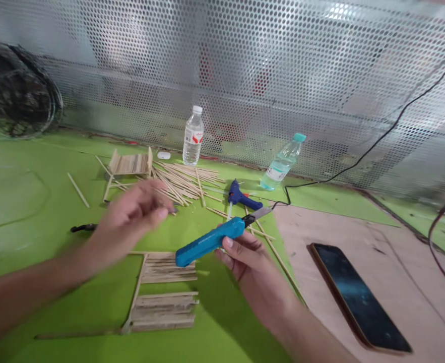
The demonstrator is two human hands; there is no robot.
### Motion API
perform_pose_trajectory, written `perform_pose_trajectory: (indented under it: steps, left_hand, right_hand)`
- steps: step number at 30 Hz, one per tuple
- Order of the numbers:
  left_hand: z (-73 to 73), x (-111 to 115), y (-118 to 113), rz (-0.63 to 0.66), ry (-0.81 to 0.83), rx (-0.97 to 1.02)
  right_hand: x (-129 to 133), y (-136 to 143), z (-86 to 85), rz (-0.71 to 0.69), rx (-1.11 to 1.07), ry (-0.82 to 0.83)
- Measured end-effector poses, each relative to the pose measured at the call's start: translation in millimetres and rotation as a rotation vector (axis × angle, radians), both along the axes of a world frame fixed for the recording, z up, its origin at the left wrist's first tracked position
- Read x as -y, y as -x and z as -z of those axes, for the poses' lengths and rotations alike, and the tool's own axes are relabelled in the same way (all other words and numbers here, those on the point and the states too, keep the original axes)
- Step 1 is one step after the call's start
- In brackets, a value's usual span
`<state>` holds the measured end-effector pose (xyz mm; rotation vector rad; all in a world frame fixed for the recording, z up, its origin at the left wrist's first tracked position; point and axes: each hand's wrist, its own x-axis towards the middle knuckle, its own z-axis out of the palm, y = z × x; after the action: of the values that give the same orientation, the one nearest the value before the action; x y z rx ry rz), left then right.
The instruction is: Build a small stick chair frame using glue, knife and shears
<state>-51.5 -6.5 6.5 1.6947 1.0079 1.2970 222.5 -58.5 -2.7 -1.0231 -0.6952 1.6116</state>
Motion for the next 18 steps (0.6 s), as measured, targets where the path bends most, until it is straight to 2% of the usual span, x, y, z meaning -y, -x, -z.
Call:
perform_pose_trajectory:
  steps: [2, 4, 5, 6, 9, 11, 13, 15, 18]
  left_hand:
    - [-2.9, -19.3, 11.3, -0.378, -0.018, 0.231]
    - [-5.4, -31.4, 18.2, -0.51, -0.033, 0.281]
    - [-6.2, -32.4, 18.3, -0.496, -0.032, 0.268]
    - [-6.3, -29.9, 16.0, -0.423, -0.024, 0.224]
    - [-3.9, -9.9, 1.1, -0.093, -0.102, -0.078]
    - [-1.0, 3.3, -6.4, 0.108, -0.101, -0.361]
    - [1.6, 10.8, -7.5, 0.255, -0.063, -0.604]
    - [3.9, 13.2, -4.5, 0.326, -0.053, -0.739]
    - [8.1, 13.0, -2.2, 0.354, -0.082, -0.789]
  right_hand:
    - [-1.0, -0.4, 1.6, 0.015, 0.009, -0.002]
    - [-1.8, -0.2, 2.3, 0.049, 0.023, 0.008]
    - [-2.0, 0.1, 1.9, 0.057, 0.027, 0.011]
    - [-2.1, 0.6, 1.0, 0.057, 0.027, 0.009]
    - [-2.5, 2.6, -5.1, 0.073, 0.039, -0.013]
    - [-3.8, 3.5, -10.6, 0.125, 0.063, -0.036]
    - [-5.9, 3.6, -15.2, 0.169, 0.089, -0.068]
    - [-8.1, 2.7, -17.8, 0.177, 0.103, -0.1]
    - [-9.7, 0.6, -17.7, 0.162, 0.099, -0.173]
